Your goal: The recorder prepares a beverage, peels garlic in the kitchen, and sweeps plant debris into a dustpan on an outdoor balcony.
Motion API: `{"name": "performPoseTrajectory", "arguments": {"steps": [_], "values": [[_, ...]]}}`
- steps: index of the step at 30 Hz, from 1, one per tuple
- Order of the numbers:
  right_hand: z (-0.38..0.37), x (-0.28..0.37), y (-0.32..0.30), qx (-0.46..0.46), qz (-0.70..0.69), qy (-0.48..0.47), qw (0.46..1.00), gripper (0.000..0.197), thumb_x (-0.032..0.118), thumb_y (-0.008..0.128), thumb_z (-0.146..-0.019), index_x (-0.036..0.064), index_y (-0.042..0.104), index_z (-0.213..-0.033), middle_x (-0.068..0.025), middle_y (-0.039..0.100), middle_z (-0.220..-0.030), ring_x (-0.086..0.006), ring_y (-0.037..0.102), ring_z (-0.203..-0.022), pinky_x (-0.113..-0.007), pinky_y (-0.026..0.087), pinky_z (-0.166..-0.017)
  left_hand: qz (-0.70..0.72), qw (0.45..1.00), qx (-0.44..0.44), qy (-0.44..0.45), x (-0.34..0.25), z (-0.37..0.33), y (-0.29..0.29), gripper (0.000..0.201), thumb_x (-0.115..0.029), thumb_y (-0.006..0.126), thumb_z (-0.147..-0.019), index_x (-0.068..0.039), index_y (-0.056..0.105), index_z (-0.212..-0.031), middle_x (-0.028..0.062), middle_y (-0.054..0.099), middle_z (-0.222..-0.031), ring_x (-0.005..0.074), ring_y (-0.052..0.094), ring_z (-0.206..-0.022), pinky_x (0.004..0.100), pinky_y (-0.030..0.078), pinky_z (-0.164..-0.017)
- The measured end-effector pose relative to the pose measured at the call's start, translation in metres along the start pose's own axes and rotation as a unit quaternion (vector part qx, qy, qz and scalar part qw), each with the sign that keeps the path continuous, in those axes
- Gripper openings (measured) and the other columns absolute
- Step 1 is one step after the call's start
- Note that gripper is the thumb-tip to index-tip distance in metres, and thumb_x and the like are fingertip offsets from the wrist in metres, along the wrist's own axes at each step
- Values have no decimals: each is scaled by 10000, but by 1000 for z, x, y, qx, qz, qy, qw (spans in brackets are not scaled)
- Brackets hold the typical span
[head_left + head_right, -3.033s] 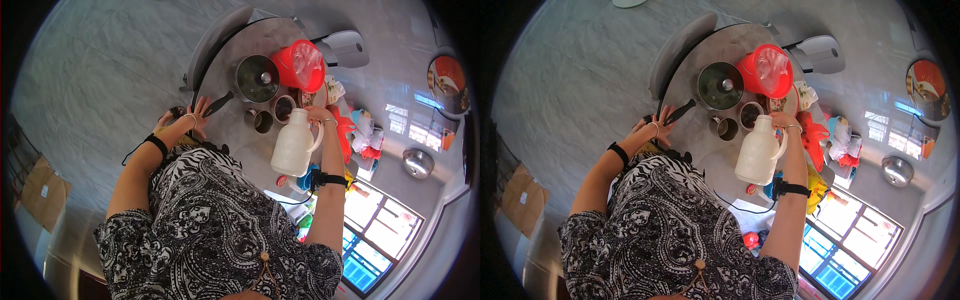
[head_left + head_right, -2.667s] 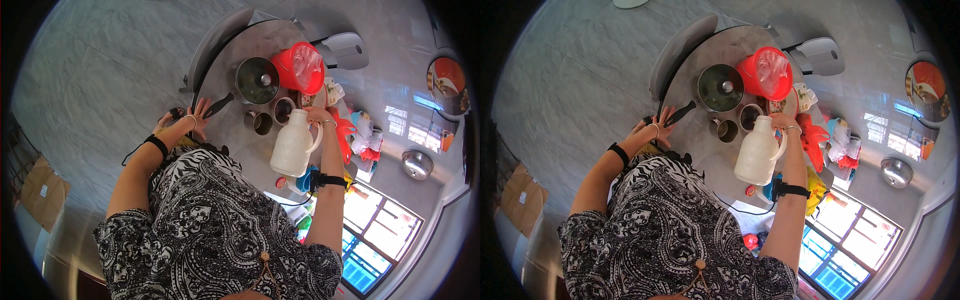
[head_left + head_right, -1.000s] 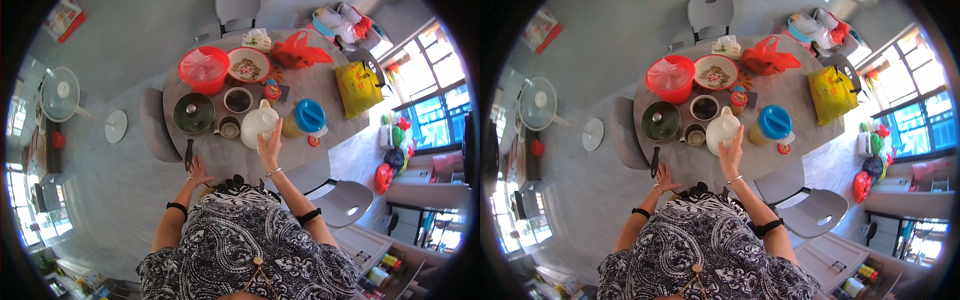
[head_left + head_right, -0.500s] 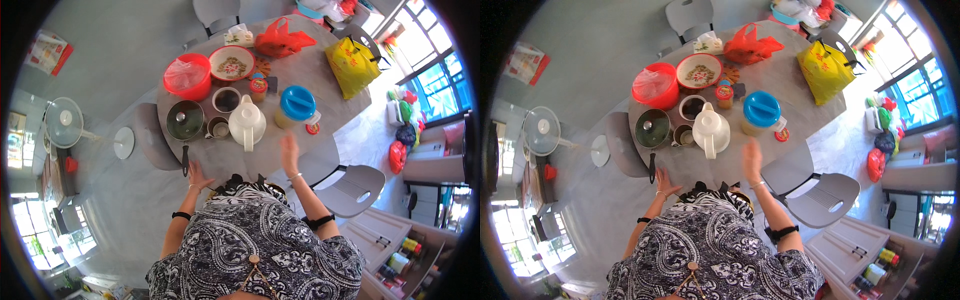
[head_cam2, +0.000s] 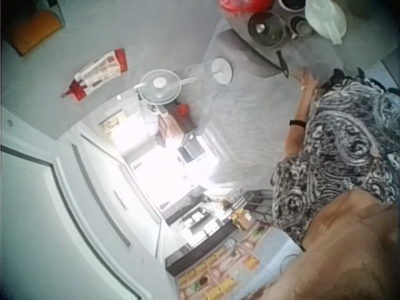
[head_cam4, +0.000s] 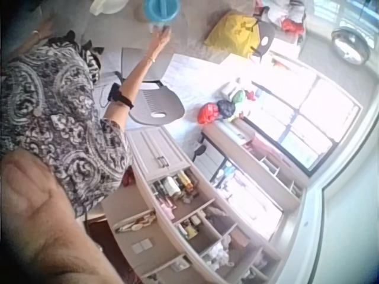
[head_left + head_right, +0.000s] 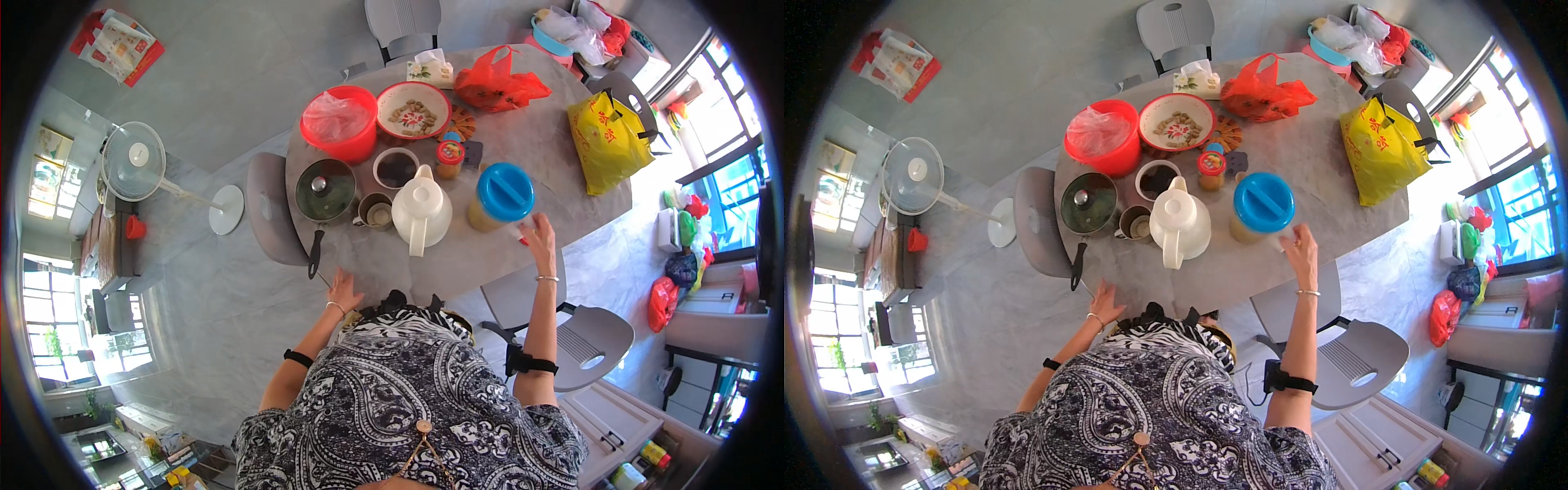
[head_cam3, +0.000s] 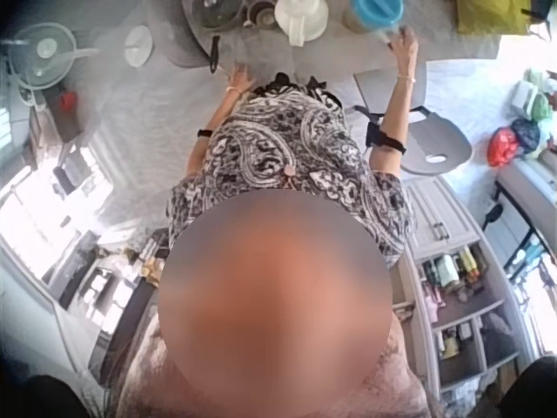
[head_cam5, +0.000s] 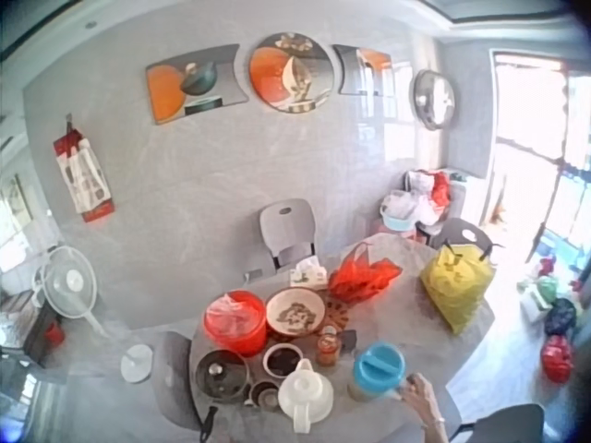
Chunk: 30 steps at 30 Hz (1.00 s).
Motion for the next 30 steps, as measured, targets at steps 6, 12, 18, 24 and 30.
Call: {"name": "performPoseTrajectory", "arguments": {"steps": [6,12,18,24,30], "values": [[17,8,64,96,-322,-7,942,124,102,569,-760,7,538,-834,-8,511,-605,-96,487,-584,-253,409,-676,104,990,9,99,-29,-2,-17,585,-351,623,-702,9,477,-1139,228,427,-1224,344,405,-1139,399,373,-918],[35,31,92,43,-375,-6,926,97,109,555,-768,22,512,-764,14,435,-559,-68,397,-524,-239,384,-606,243,962,40,116,-93,9,-76,619,-341,626,-720,-17,422,-1206,201,451,-1215,325,464,-1085,365,399,-897],[55,59,111,5,-377,-9,926,117,152,557,-781,46,532,-738,32,437,-568,-42,386,-531,-200,274,-490,316,909,-120,243,-164,13,-143,621,-271,672,-693,-48,411,-1210,171,505,-1139,307,534,-979,355,423,-863],[56,59,121,-1,-373,2,928,103,140,553,-773,44,522,-749,16,445,-578,-51,382,-542,-200,284,-505,476,863,1,171,-174,10,-128,409,-225,669,-719,-5,539,-1038,78,578,-958,163,543,-867,272,437,-767],[58,67,125,8,-375,-10,927,121,154,557,-779,52,514,-731,24,441,-578,-46,385,-544,-201,284,-505,503,851,96,114,-170,9,-119,279,-188,611,-796,-17,576,-1014,3,586,-913,68,516,-861,229,420,-757]]}}
Point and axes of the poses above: each hand's wrist, its own z-axis away from the middle knuckle, its own y-axis out of the palm, x = y × z, the point moved 10 cm from there along -z, towards the middle knuckle
